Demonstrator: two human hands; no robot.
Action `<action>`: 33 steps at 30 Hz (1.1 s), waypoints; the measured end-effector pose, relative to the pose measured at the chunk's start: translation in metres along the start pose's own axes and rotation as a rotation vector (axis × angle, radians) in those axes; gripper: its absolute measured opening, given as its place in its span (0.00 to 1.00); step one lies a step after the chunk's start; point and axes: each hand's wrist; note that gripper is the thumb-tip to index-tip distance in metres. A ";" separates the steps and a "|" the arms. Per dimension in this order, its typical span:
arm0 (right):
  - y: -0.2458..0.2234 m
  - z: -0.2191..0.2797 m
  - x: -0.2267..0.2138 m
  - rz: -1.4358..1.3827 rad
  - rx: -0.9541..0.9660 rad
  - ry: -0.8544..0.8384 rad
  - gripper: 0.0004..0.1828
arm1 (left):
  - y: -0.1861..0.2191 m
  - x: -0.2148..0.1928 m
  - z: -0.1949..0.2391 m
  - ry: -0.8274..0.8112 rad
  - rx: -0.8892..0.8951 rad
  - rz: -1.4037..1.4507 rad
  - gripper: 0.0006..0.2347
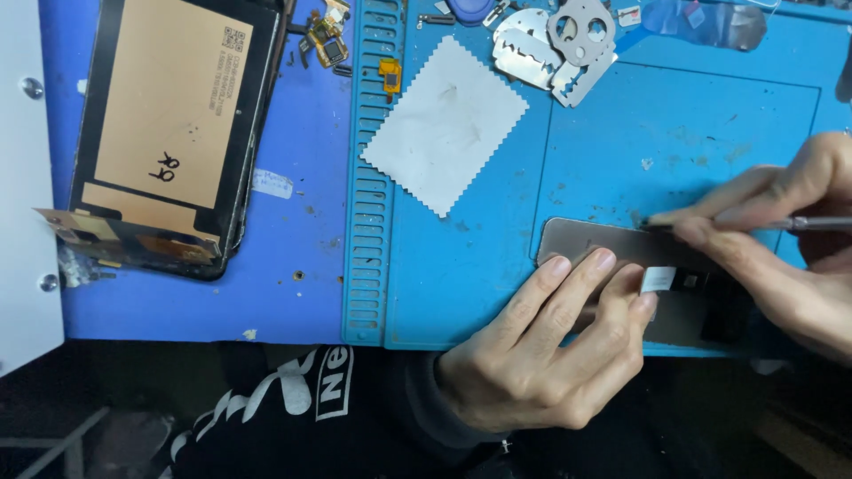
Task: The person is cleaning and preparing a phone screen component using a toothbrush, liquid cleaner, and a cloth, then performing precision work with a metal tool.
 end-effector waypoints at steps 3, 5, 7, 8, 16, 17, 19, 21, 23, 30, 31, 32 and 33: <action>-0.006 -0.002 0.004 -0.169 -0.042 0.045 0.11 | -0.001 -0.004 -0.005 -0.017 0.009 0.006 0.04; 0.001 0.002 -0.004 -0.036 -0.092 -0.020 0.12 | -0.001 -0.004 -0.005 -0.037 0.004 0.000 0.05; 0.099 0.021 -0.050 -0.037 0.042 -0.053 0.06 | 0.004 0.001 -0.002 -0.039 0.006 0.003 0.06; 0.146 0.046 -0.065 -0.046 0.170 -0.094 0.11 | 0.006 0.003 0.001 -0.046 0.004 -0.004 0.07; 0.242 0.082 -0.088 -0.014 0.564 -0.107 0.37 | 0.001 -0.004 -0.008 -0.094 0.039 -0.007 0.07; 0.257 0.086 -0.094 -0.186 0.378 -0.206 0.38 | 0.001 -0.003 -0.008 -0.091 0.044 -0.020 0.07; 0.205 0.072 -0.080 -0.161 0.368 -0.211 0.35 | -0.001 -0.004 -0.011 -0.091 0.055 -0.013 0.07; 0.151 0.058 -0.070 -0.135 0.359 -0.222 0.32 | -0.003 -0.005 -0.013 -0.095 0.062 -0.007 0.07; 0.096 0.043 -0.064 -0.067 0.187 0.022 0.15 | -0.005 -0.006 -0.015 -0.111 0.078 -0.009 0.07; 0.119 0.046 -0.045 -0.012 0.146 0.022 0.10 | -0.005 -0.007 -0.016 -0.137 0.065 0.000 0.06; 0.117 0.045 -0.047 -0.020 0.144 -0.011 0.11 | -0.005 -0.007 -0.016 -0.140 0.065 0.005 0.06; 0.115 0.044 -0.049 -0.025 0.141 -0.045 0.11 | -0.005 -0.007 -0.016 -0.141 0.063 0.010 0.07; 0.123 0.047 -0.052 -0.024 0.140 -0.048 0.11 | -0.004 -0.006 -0.014 -0.141 0.060 0.008 0.07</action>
Point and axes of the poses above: each hand's wrist, its own z-axis away from the middle knuckle, its own x-axis out of the palm, y = z × x, and after that the axes turned 10 degrees about -z, right-handed
